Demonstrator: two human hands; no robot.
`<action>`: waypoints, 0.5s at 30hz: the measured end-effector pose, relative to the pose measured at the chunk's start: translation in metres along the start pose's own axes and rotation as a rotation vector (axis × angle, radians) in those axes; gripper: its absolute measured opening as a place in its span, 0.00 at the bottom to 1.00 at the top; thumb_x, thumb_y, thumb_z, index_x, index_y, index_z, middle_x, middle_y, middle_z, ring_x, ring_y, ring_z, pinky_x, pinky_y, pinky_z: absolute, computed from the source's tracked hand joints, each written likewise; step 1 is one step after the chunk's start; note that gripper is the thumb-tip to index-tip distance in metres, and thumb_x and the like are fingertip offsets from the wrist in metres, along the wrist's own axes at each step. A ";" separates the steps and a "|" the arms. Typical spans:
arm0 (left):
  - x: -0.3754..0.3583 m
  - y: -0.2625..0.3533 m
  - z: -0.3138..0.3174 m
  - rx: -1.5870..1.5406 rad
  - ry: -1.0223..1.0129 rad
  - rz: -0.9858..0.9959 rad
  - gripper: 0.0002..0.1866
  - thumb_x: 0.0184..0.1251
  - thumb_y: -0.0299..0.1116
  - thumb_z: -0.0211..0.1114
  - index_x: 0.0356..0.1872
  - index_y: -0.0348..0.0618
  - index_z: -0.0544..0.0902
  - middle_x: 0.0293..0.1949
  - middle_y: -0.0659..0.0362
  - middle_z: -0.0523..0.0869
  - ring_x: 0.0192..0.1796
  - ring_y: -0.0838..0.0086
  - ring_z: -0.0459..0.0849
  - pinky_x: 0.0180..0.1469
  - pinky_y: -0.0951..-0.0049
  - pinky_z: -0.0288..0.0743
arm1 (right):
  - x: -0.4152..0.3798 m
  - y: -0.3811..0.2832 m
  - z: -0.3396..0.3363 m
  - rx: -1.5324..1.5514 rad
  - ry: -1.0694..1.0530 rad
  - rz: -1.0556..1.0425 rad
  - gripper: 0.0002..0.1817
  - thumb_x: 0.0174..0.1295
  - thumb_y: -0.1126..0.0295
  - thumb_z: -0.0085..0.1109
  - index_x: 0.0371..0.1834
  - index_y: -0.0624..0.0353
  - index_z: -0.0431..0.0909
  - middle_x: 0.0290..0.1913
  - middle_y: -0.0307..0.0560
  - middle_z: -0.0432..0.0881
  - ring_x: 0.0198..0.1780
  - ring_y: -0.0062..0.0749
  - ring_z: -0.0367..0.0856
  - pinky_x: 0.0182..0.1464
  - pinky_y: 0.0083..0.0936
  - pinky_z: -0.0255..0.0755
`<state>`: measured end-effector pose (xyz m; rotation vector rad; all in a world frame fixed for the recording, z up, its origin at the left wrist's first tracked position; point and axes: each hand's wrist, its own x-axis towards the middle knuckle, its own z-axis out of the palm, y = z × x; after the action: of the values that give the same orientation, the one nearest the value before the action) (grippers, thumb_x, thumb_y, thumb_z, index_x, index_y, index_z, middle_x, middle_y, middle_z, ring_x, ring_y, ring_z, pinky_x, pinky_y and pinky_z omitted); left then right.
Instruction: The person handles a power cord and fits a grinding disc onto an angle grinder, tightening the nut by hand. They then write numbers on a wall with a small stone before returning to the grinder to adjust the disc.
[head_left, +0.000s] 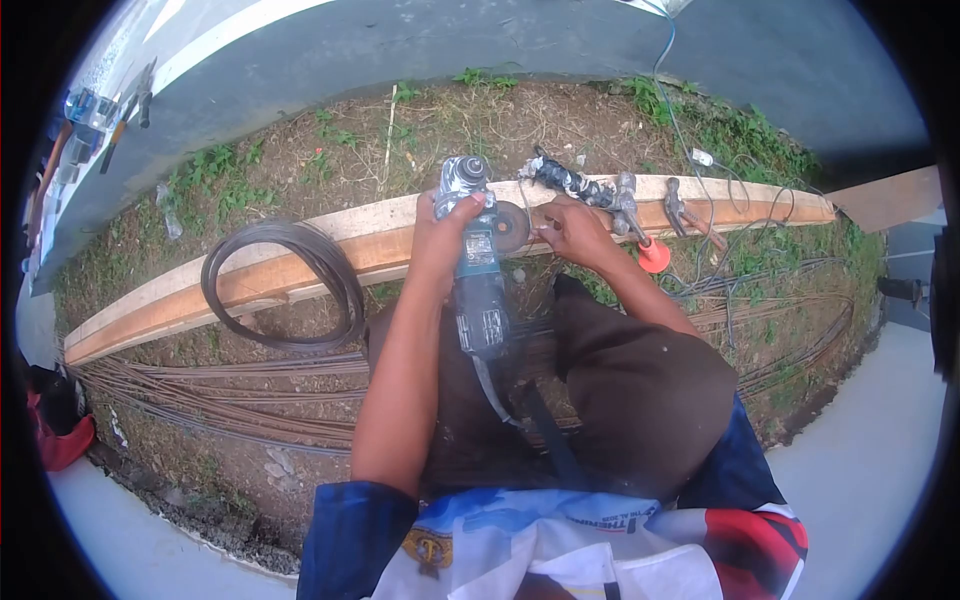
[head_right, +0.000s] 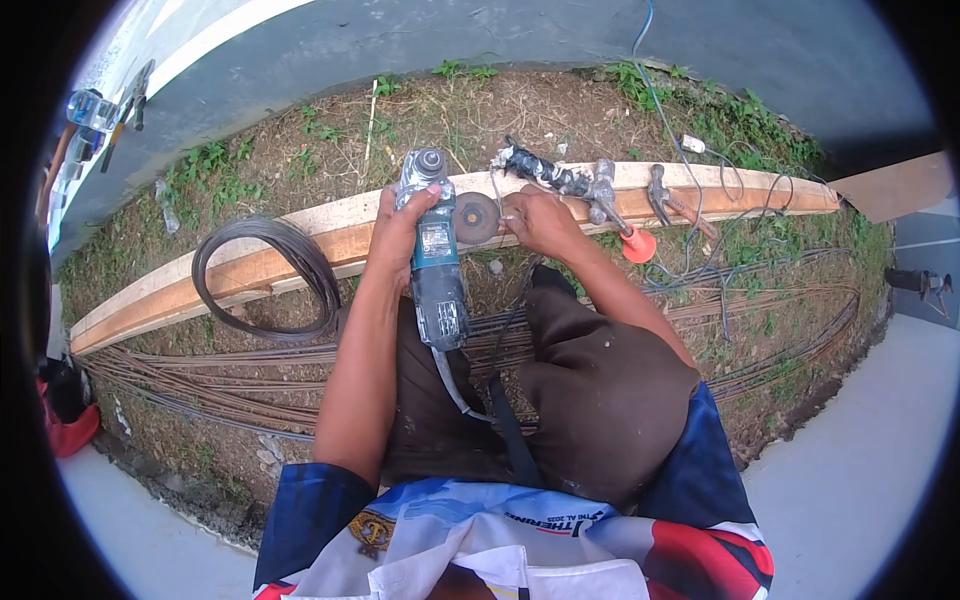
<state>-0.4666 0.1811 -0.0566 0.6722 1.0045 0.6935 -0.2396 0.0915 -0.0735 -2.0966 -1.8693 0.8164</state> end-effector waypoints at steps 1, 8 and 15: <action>0.001 0.002 -0.002 -0.013 0.002 0.001 0.28 0.65 0.36 0.73 0.58 0.40 0.68 0.42 0.53 0.85 0.35 0.69 0.89 0.30 0.66 0.88 | 0.000 -0.005 0.003 -0.001 0.004 -0.100 0.24 0.58 0.63 0.72 0.57 0.57 0.82 0.54 0.58 0.82 0.57 0.55 0.80 0.58 0.46 0.75; -0.001 0.006 -0.003 -0.043 -0.047 -0.011 0.25 0.67 0.37 0.70 0.58 0.39 0.69 0.38 0.51 0.85 0.30 0.66 0.88 0.29 0.66 0.87 | 0.006 -0.016 0.027 -0.170 0.071 -0.407 0.27 0.59 0.71 0.68 0.65 0.55 0.79 0.59 0.54 0.80 0.59 0.49 0.78 0.61 0.43 0.74; -0.013 0.013 0.003 0.000 -0.081 -0.081 0.30 0.67 0.37 0.73 0.62 0.36 0.68 0.45 0.52 0.83 0.40 0.69 0.86 0.37 0.68 0.85 | 0.020 -0.054 -0.034 0.080 0.571 -0.388 0.22 0.61 0.76 0.65 0.61 0.57 0.80 0.58 0.55 0.84 0.61 0.50 0.83 0.60 0.38 0.79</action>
<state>-0.4713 0.1783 -0.0389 0.6513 0.9520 0.5912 -0.2666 0.1262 -0.0233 -1.6051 -1.7830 0.1704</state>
